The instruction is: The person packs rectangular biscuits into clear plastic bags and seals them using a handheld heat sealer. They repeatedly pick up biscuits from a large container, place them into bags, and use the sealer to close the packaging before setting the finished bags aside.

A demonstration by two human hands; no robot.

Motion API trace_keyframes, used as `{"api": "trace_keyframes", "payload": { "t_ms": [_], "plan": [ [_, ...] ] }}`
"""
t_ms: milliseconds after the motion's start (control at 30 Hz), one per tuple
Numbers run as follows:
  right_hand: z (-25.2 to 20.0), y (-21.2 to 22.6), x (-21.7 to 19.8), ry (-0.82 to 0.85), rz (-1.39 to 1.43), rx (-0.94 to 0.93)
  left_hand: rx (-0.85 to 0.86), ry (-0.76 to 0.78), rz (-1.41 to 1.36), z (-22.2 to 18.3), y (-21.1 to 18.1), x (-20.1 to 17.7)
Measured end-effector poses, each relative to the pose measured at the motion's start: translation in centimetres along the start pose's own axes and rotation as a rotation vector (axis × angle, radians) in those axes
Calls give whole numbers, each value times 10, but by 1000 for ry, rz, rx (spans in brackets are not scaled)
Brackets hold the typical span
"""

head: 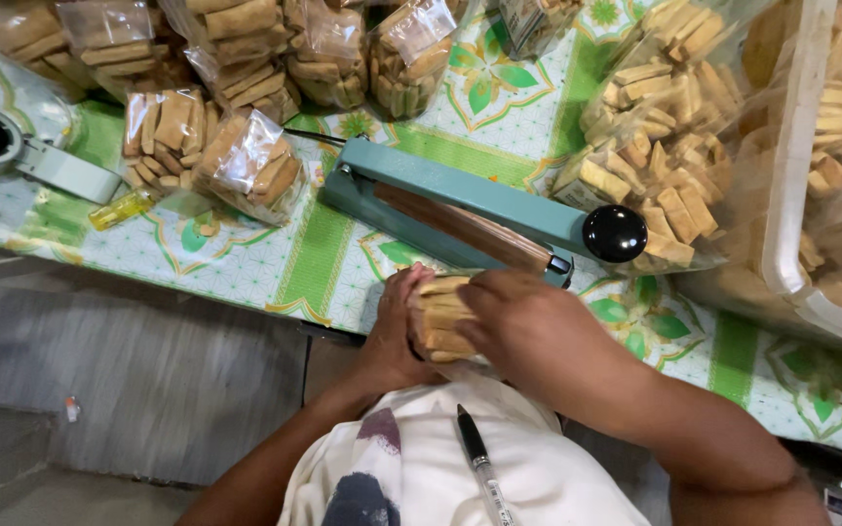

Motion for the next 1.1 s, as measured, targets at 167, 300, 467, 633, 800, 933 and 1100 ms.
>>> {"api": "trace_keyframes", "payload": {
  "t_ms": [167, 300, 467, 633, 800, 933, 1100],
  "plan": [
    [-57, -35, 5, -565, 459, 3, 39, -53, -124, -2, -4, -6],
    [-47, -66, 113, -644, 941, 38, 84, -118, -87, 3, -7, -4],
    [-29, -72, 207, -577, 1592, 75, 45, -27, -66, 6, -9, 15],
    [-34, -78, 190, -617, 1582, 4, 67, -70, -231, 12, -16, 12],
    [-32, -85, 164, -572, 1295, 18, -1, 155, -349, 10, -25, -3],
    [-31, -91, 150, -583, 1274, -45, 87, 96, -674, 22, -17, -11],
    [-35, -96, 141, -504, 1101, 96, 21, -21, -535, 30, -7, -19]
  ]
}}
Point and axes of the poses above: each hand's wrist, its own z-axis towards the middle knuckle, its own x-axis out of the palm, y = z × x, the point moved 3 cm from there along z, towards the middle knuckle, and after that the axes turned 5 degrees about y, right-handed, at the moved point
